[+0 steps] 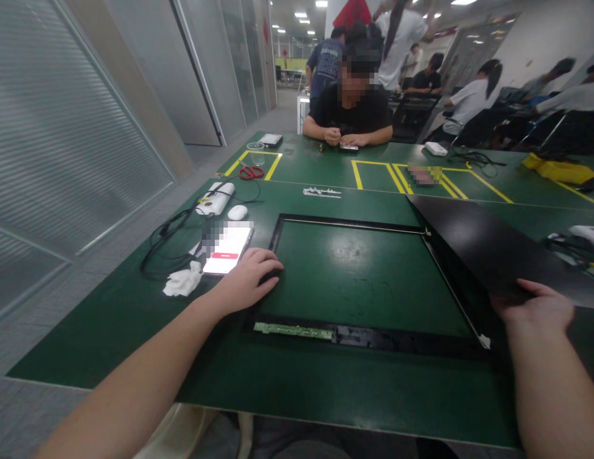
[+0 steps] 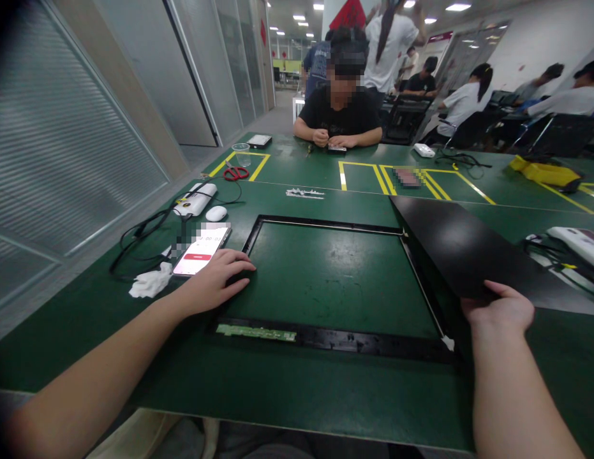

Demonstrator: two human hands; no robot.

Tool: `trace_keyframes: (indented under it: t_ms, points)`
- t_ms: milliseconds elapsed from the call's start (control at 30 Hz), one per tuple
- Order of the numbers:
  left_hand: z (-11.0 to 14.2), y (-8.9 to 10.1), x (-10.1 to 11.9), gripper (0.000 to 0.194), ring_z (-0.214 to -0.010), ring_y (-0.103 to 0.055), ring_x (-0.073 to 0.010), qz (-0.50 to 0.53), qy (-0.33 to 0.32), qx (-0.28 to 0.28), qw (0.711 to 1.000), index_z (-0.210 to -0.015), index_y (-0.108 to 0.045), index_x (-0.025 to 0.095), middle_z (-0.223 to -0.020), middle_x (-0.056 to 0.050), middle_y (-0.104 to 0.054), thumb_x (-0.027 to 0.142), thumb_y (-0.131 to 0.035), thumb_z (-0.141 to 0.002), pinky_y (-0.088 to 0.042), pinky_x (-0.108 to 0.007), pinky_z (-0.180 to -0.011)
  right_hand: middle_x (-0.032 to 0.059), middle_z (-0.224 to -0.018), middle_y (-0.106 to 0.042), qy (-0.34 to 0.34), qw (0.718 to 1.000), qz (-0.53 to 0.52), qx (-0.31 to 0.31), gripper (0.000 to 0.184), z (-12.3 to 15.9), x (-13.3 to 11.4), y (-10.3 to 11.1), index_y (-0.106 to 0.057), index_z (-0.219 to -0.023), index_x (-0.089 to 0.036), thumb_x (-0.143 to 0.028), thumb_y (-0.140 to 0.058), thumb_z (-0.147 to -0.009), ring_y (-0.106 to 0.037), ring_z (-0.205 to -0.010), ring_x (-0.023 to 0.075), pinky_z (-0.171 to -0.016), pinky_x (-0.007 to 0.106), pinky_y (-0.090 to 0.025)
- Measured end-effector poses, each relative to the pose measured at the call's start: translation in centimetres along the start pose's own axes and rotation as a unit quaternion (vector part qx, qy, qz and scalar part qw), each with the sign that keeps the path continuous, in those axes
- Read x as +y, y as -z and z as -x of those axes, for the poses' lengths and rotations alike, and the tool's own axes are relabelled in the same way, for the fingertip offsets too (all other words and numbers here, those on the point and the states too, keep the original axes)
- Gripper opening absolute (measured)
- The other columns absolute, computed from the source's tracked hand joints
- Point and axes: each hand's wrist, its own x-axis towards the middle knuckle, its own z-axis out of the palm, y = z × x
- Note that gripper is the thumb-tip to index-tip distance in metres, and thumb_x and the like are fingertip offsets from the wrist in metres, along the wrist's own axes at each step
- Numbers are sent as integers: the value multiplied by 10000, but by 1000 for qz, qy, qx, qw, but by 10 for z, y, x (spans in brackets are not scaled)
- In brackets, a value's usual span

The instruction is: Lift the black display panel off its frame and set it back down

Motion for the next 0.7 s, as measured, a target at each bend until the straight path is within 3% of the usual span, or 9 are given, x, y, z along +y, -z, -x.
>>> trace_keyframes:
  t_ms: [333, 467, 533, 700]
  points:
    - [0, 0, 1, 308, -1242, -500, -338, 4, 12, -6, 1000, -1166, -700, 206, -1270, -131, -618, 340, -529, -947, -435, -545, -1052, 57, -974, -674, 0, 1000, -12, -8, 309, 0, 2, -1, -564, -746, -166, -16, -470, -493, -666, -805, 185, -517, 286, -600]
    - [0, 0, 0, 303, -1241, -503, -344, 15, 9, 2, 1000, -1156, -705, 215, -1263, -129, -623, 350, -538, -941, -433, -552, -1051, 53, -979, -680, 27, 998, -32, -54, 297, 4, 0, 0, -560, -726, -170, -9, -489, -486, -667, -837, 165, -554, 241, -590]
    - [0, -1, 0, 301, -1231, -510, -348, 20, 7, 6, 1000, -1146, -709, 215, -1255, -133, -626, 354, -540, -939, -438, -556, -1042, 65, -977, -684, 53, 995, -27, -77, 262, 9, -2, 1, -547, -688, -176, -18, -498, -485, -672, -849, 177, -618, 287, -611]
    - [0, -1, 0, 282, -1205, -533, -347, 30, 9, 21, 999, -1119, -715, 229, -1229, -127, -646, 348, -550, -925, -447, -561, -1030, 76, -921, -682, 70, 992, 35, -102, 242, 27, -6, 5, -516, -664, -215, -89, -530, -457, -670, -896, 263, -793, 525, -612]
